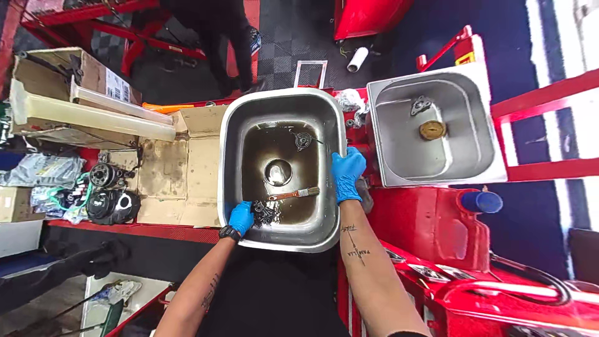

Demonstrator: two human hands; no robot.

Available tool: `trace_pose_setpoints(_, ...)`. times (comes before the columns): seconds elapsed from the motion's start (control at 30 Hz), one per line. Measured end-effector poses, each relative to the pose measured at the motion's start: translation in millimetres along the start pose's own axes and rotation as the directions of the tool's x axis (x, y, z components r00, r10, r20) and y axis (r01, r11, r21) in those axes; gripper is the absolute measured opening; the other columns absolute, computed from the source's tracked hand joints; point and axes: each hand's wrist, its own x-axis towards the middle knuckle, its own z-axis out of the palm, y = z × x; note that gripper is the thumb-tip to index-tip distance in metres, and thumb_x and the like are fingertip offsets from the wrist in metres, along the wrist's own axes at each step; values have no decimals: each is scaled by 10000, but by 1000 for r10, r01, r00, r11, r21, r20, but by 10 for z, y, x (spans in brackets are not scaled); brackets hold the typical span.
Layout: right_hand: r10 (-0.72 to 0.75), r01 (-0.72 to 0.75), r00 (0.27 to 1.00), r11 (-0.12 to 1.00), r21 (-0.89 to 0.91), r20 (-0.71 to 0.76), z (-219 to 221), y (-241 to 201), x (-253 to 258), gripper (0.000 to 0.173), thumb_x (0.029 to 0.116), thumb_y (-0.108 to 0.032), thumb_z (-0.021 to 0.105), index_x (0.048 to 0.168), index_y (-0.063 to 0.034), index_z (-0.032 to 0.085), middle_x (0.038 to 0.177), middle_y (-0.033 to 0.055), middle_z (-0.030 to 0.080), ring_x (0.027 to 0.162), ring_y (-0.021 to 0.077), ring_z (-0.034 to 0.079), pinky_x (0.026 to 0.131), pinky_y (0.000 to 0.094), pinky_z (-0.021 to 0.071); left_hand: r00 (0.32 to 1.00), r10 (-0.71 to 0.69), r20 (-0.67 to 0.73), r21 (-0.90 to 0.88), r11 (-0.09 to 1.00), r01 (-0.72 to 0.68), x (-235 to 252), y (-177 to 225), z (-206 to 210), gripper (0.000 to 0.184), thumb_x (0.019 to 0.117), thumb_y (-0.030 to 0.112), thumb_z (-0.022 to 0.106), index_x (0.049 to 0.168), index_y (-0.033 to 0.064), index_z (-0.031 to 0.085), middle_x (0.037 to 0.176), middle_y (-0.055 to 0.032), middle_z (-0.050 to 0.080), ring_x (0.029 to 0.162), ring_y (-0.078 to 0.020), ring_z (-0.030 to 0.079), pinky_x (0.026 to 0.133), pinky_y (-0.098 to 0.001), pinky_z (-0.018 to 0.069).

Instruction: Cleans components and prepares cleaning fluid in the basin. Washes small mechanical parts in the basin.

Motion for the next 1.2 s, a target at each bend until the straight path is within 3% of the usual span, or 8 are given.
trace_pose_setpoints(0.33,-123,131,986,989,68,-117,-60,55,-206,317,933,-276,694,1110,-15,702,1034,239,708,1015,418,675,893,632,493,986,2,-166,-130,991,-24,-141,-53,120,588,975,175,602,1524,32,448,1537,-202,478,1419,-355,470,1176,-507,387)
trace_pose_setpoints(0.43,-154,164,982,983,83,-111,-67,126,-356,326,958,-288,668,1170,-41,681,1061,243,696,1016,434,664,875,652,501,984,-77,-160,-148,988,54,-167,-47,122,749,877,119,702,1551,18,393,1551,-239,438,1402,-399,472,1139,-536,423)
trace_pose_setpoints(0.53,-158,169,980,982,83,-124,-93,156,-435,318,964,-309,659,1170,-67,673,1053,220,697,992,418,670,849,638,514,987,-155,-38,-6,988,155,-215,40,100,1071,720,228,896,1584,9,301,1555,-281,389,1365,-457,479,1071,-571,475)
trace_pose_setpoints(0.6,-159,172,979,980,98,-128,-95,173,-476,326,963,-322,655,1175,-73,669,1044,216,696,977,411,672,830,634,518,982,-187,-1,50,981,186,-247,88,156,1154,671,259,934,1585,0,279,1546,-303,380,1346,-472,491,1045,-574,495)
trace_pose_setpoints(0.77,-226,241,964,965,106,-139,-141,113,-429,308,972,-269,637,1117,1,663,1001,256,680,957,438,663,818,635,506,989,-147,24,-30,989,148,-259,231,332,934,794,168,826,1545,-52,316,1546,-290,392,1345,-416,524,1083,-520,486)
trace_pose_setpoints(0.9,-227,243,965,962,126,-128,-155,112,-446,280,975,-247,619,1107,-3,657,988,252,676,946,436,660,800,635,505,996,-59,-60,-51,997,56,-214,145,296,1191,650,252,948,1605,46,265,1589,-285,330,1400,-441,448,1111,-524,459)
trace_pose_setpoints(1.03,-240,261,960,954,148,-142,-179,114,-522,260,979,-245,613,1090,-12,643,939,239,665,885,421,658,746,616,505,996,80,49,-3,997,-80,-204,193,345,1012,759,316,894,1590,126,349,1575,-267,357,1359,-455,479,1089,-551,470)
trace_pose_setpoints(1.2,-250,274,957,946,174,-149,-207,108,-561,258,992,-236,606,1101,-6,648,941,241,672,886,421,664,755,618,509,1000,-11,22,-124,992,14,-207,254,469,1016,735,340,904,1566,82,378,1564,-297,353,1357,-446,491,1096,-533,475)
